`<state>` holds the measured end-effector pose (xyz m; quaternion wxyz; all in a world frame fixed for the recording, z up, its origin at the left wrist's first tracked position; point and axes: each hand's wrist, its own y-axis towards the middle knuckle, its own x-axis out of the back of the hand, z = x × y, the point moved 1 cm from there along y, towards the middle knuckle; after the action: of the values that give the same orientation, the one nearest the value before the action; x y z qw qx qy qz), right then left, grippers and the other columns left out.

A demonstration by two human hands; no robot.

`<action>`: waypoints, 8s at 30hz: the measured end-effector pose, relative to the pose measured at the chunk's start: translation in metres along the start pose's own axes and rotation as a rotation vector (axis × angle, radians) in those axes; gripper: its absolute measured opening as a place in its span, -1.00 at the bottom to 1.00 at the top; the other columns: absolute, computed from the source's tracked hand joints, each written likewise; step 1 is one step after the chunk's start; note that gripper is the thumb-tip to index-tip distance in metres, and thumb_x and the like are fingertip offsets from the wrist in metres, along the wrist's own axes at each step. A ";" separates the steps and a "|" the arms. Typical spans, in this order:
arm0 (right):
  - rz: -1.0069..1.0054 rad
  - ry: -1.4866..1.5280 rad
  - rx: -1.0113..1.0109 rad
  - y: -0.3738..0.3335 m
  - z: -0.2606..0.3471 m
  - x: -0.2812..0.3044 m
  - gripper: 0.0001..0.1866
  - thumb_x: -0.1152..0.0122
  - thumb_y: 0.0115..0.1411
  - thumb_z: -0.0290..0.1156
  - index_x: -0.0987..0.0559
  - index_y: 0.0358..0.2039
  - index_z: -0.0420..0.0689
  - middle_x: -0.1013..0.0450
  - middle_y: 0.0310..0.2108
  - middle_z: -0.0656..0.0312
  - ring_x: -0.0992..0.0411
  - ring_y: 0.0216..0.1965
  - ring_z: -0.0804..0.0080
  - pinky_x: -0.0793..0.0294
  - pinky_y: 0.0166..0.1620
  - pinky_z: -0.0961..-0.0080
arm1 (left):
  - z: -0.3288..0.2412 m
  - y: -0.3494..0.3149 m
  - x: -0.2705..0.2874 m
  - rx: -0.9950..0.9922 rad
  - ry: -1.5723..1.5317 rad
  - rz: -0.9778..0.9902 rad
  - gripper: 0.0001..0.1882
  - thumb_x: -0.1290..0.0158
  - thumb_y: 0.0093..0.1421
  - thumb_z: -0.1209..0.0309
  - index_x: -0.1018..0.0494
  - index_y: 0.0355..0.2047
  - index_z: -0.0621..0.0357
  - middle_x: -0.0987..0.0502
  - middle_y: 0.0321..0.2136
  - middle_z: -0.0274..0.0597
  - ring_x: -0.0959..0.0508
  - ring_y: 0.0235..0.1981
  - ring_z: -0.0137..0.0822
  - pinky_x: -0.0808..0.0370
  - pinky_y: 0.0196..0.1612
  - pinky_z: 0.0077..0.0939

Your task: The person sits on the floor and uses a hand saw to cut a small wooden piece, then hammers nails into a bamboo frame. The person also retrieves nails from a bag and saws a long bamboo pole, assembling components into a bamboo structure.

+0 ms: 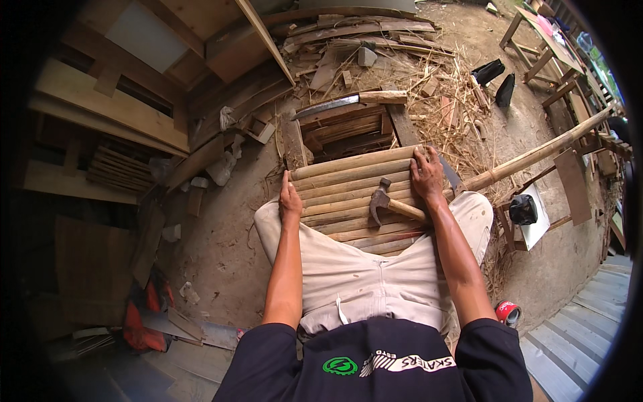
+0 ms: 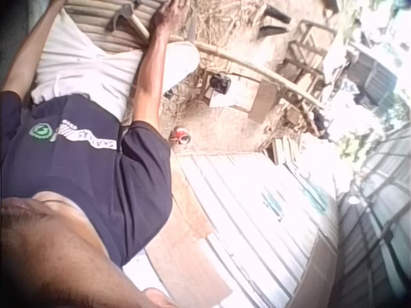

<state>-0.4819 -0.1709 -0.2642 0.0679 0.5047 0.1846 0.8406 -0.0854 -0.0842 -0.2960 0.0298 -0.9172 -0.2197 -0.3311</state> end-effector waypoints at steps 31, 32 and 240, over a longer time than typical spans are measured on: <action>-0.631 0.404 -0.841 -0.151 -0.080 0.227 -0.83 -0.31 0.15 -0.40 -0.56 -0.39 -0.24 -0.50 -0.41 0.19 -0.48 -0.38 0.41 -0.46 -0.26 0.47 | -0.380 -0.149 -0.205 -0.535 -0.690 0.540 -0.86 0.05 0.27 0.61 -0.49 -0.20 0.32 -0.49 -0.19 -0.07 -0.49 -0.09 -0.21 -0.40 0.03 -0.40; -0.632 0.405 -0.894 -0.159 -0.085 0.231 -0.83 -0.31 0.16 -0.40 -0.55 -0.39 -0.24 -0.50 -0.42 0.20 -0.47 -0.40 0.43 -0.46 -0.28 0.48 | -0.389 -0.160 -0.214 -0.497 -0.713 0.619 -0.85 0.04 0.27 0.61 -0.49 -0.19 0.32 -0.50 -0.19 -0.08 -0.49 -0.10 -0.24 -0.40 0.03 -0.43; -1.209 1.231 -1.208 -0.193 -0.543 0.094 -0.85 -0.21 0.25 -0.42 -0.60 -0.21 -0.18 -0.56 -0.40 0.28 -0.46 -0.55 0.59 -0.45 -0.50 0.67 | -0.448 -0.232 -0.539 0.304 -0.427 1.284 -0.76 0.07 0.38 0.32 -0.48 -0.14 0.21 -0.51 -0.40 -0.32 -0.49 -0.44 -0.53 -0.45 -0.41 -0.62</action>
<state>-1.0149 -0.0961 -0.4894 0.6105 -0.3032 -0.0414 0.7306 -0.8183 -0.1715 -0.3025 0.3042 -0.8963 0.3217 -0.0257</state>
